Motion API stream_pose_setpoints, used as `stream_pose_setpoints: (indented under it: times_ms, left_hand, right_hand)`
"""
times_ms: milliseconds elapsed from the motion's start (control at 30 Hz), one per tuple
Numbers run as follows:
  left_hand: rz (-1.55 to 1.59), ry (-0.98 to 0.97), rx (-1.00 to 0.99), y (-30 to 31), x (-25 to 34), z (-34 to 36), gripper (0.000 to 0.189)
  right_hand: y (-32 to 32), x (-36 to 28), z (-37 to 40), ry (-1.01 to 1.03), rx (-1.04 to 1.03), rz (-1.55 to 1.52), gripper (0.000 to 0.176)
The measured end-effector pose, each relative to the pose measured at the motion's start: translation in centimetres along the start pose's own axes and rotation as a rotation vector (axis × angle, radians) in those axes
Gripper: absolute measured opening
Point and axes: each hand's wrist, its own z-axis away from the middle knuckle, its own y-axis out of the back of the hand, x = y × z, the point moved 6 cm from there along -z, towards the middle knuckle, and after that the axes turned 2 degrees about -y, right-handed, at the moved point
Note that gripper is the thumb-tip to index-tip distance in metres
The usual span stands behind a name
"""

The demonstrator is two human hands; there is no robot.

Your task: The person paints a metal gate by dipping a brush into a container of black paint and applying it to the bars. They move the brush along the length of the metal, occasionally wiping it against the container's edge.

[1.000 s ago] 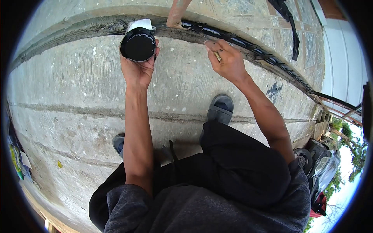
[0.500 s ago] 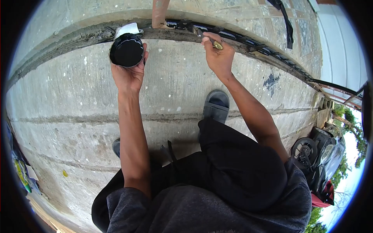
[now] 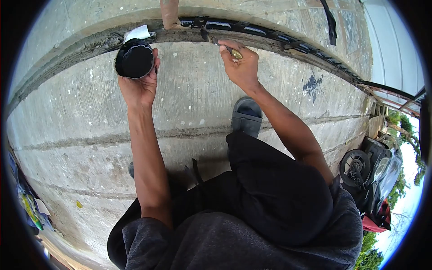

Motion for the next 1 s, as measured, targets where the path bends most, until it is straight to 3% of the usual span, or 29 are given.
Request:
stream_pose_setpoints:
  times_ms: [33, 167, 367, 467, 667, 867, 1000]
  left_hand:
    - [0.008, 0.004, -0.005, 0.0, 0.0, 0.0, 0.046]
    - [0.013, -0.002, -0.010, 0.1, 0.0, 0.0, 0.046]
    - [0.020, 0.008, -0.005, 0.3, 0.2, -0.2, 0.044]
    - [0.013, 0.011, 0.029, 0.2, 0.2, 0.0, 0.044]
    - [0.025, 0.012, 0.005, 0.2, 0.2, -0.2, 0.044]
    - [0.024, -0.001, -0.013, 0.0, 0.2, -0.2, 0.044]
    - [0.020, 0.031, -0.012, 0.3, -0.5, -0.5, 0.044]
  right_hand:
    - [0.0, -0.7, -0.5, 0.093, -0.012, 0.042, 0.015]
    - [1.4, -1.4, -2.2, 0.128, 0.076, 0.165, 0.013]
    - [-0.1, -1.9, -1.4, 0.136, -0.123, 0.222, 0.015]
    - [1.1, -1.2, -1.8, 0.235, -0.032, 0.301, 0.017]
    - [0.5, -1.8, -0.8, 0.253, -0.241, 0.438, 0.019]
    - [3.1, -0.1, -0.1, 0.192, -0.173, 0.646, 0.023]
    - [1.5, -0.9, -0.8, 0.327, -0.217, 0.531, 0.021]
